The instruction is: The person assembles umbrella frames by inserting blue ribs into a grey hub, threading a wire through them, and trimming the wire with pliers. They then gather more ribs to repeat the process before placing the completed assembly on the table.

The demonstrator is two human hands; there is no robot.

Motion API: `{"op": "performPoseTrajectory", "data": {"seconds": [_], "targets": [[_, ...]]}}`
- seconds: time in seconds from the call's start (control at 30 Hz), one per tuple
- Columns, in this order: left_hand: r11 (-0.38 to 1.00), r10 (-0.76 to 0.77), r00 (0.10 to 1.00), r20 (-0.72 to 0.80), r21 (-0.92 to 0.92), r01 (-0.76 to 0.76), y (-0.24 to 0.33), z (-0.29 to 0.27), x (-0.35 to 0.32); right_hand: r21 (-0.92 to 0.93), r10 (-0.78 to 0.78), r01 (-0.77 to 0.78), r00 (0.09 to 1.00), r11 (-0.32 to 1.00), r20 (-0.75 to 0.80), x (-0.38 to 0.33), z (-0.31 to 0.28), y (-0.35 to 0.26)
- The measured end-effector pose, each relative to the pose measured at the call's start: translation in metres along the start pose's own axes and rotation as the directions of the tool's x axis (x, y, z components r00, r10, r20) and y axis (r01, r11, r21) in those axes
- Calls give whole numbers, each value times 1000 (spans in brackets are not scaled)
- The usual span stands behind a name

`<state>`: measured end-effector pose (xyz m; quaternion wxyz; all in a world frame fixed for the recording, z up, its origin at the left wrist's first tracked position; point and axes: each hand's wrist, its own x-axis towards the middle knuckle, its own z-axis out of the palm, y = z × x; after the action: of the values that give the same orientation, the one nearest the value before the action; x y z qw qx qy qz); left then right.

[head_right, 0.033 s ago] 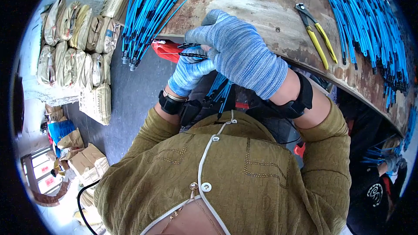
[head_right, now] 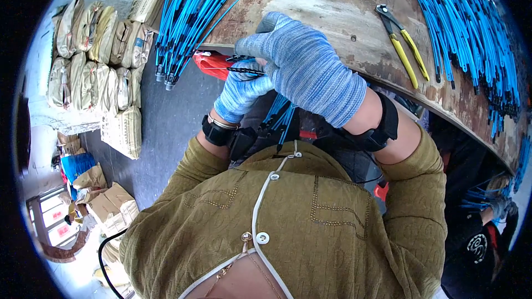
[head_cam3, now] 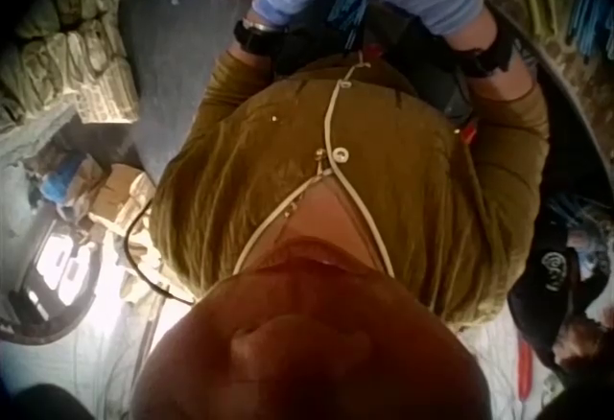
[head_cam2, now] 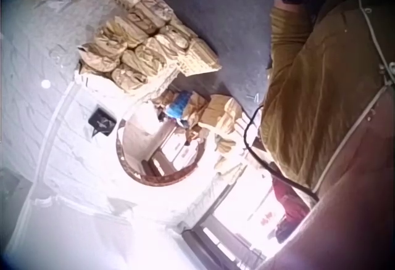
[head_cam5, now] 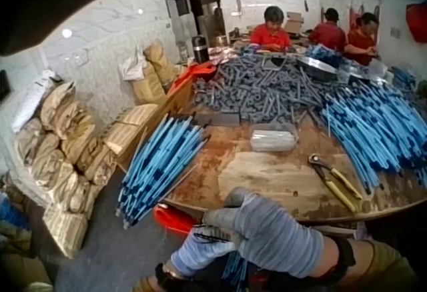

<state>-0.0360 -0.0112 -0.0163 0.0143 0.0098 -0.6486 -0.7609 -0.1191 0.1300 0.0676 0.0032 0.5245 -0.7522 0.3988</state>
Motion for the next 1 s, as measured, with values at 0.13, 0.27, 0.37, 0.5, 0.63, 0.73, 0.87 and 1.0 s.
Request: {"op": "performPoseTrajectory", "data": {"seconds": [0.13, 0.27, 0.37, 0.5, 0.63, 0.73, 0.87, 1.0], "targets": [[999, 13, 1000, -10, -49, -13, 1, 4, 0, -61, 15, -14, 1000, 998, 18, 0, -4, -3], [999, 6, 1000, 15, -35, -5, -1, 2, -1, -81, 0, 2, 1000, 997, 19, -2, -6, -5], [1000, 4, 1000, 23, -25, -4, 0, 3, -1, -74, 0, 1, 1000, 997, 10, -4, -7, -6], [999, 30, 999, 11, -16, -29, 0, 6, -1, -51, 28, -28, 1000, 998, 3, -6, -8, -7], [997, 70, 997, 18, 22, -70, -6, 3, -2, -97, 22, -20, 1000, 995, 21, -7, -9, -8], [998, 54, 998, 44, 36, -56, -6, 2, -3, -132, 4, 0, 1000, 991, 25, -7, -9, -11], [996, 80, 995, 56, 31, -82, -2, 5, -3, -205, -49, 52, 999, 977, 23, -6, -10, -16], [996, 86, 994, 60, -27, -85, 1, 8, -5, -276, -35, 42, 999, 960, 30, -8, -14, -23]]}}
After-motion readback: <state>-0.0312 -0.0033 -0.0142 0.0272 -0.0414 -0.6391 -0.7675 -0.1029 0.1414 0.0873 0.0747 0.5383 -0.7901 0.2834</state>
